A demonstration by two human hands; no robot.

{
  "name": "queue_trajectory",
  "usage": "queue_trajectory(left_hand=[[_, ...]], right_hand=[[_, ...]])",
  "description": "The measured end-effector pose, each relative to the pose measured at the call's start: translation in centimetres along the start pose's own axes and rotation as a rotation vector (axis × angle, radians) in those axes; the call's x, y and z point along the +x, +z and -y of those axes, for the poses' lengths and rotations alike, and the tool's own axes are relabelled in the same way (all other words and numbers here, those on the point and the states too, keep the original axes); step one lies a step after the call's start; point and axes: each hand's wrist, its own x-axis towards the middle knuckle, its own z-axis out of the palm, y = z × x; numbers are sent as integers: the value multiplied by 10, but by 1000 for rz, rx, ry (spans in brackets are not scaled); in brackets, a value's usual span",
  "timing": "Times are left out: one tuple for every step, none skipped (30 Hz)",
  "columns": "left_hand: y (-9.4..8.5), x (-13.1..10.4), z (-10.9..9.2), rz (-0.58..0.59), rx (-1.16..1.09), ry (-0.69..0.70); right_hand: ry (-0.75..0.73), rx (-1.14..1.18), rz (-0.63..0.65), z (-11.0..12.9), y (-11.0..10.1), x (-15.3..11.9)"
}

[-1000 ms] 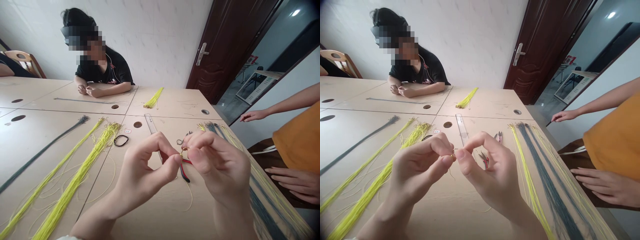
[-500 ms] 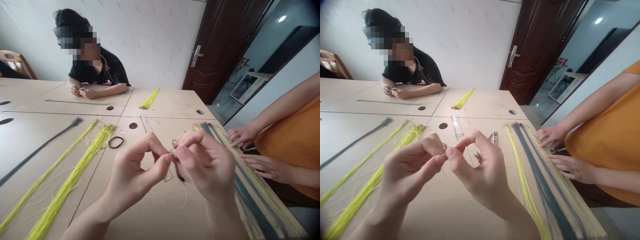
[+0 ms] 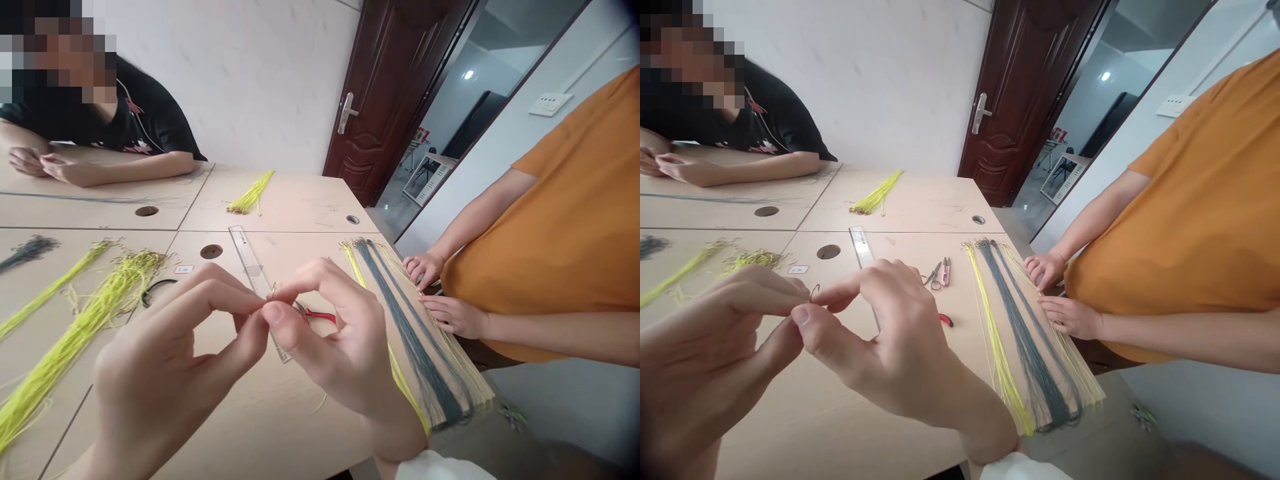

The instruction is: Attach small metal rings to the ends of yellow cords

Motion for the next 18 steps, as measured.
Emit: queue_trajectory(left_hand=[[1, 0, 1, 7, 8, 3], [1, -1, 3, 14, 23, 11], [2, -1, 3, 20, 41, 17], [2, -1, 3, 23, 59, 22], [2, -1, 3, 29, 76, 26], [2, -1, 1, 34, 88, 32], [2, -1, 0, 42, 92, 32], [3, -1, -2, 48, 88, 33], [3, 0, -4, 55, 83, 35], [4, 0, -6, 70, 81, 36], [5, 0, -8, 93, 77, 33], [6, 0, -9, 131, 71, 23], [8, -1, -10, 178, 61, 11], [11, -2, -11, 224, 45, 3], [15, -3, -11, 268, 22, -5], [19, -5, -12, 312, -4, -9], [24, -7, -12, 353, -26, -13], [29, -9, -12, 395, -49, -19]], right_hand=[[10, 1, 9, 0, -1, 0], [16, -1, 13, 0, -1, 0], [19, -1, 13, 0, -1, 1], [19, 3, 13, 0, -2, 1], [22, 12, 15, -1, -2, 2], [30, 23, 22, -1, -3, 2], [42, 36, 30, -1, -4, 3], [71, 41, 41, -1, -5, 4], [118, 37, 56, -2, -8, 6], [171, 24, 60, -4, -11, 7], [212, 12, 42, -7, -15, 9], [236, 7, 1, -11, -20, 12], [240, 8, -64, -17, -27, 14], [217, 26, -142, -22, -35, 17], [190, 57, -215, -29, -46, 19], [176, 98, -274, -35, -58, 21], [186, 157, -307, -40, -72, 22], [208, 216, -337, -44, -88, 22]])
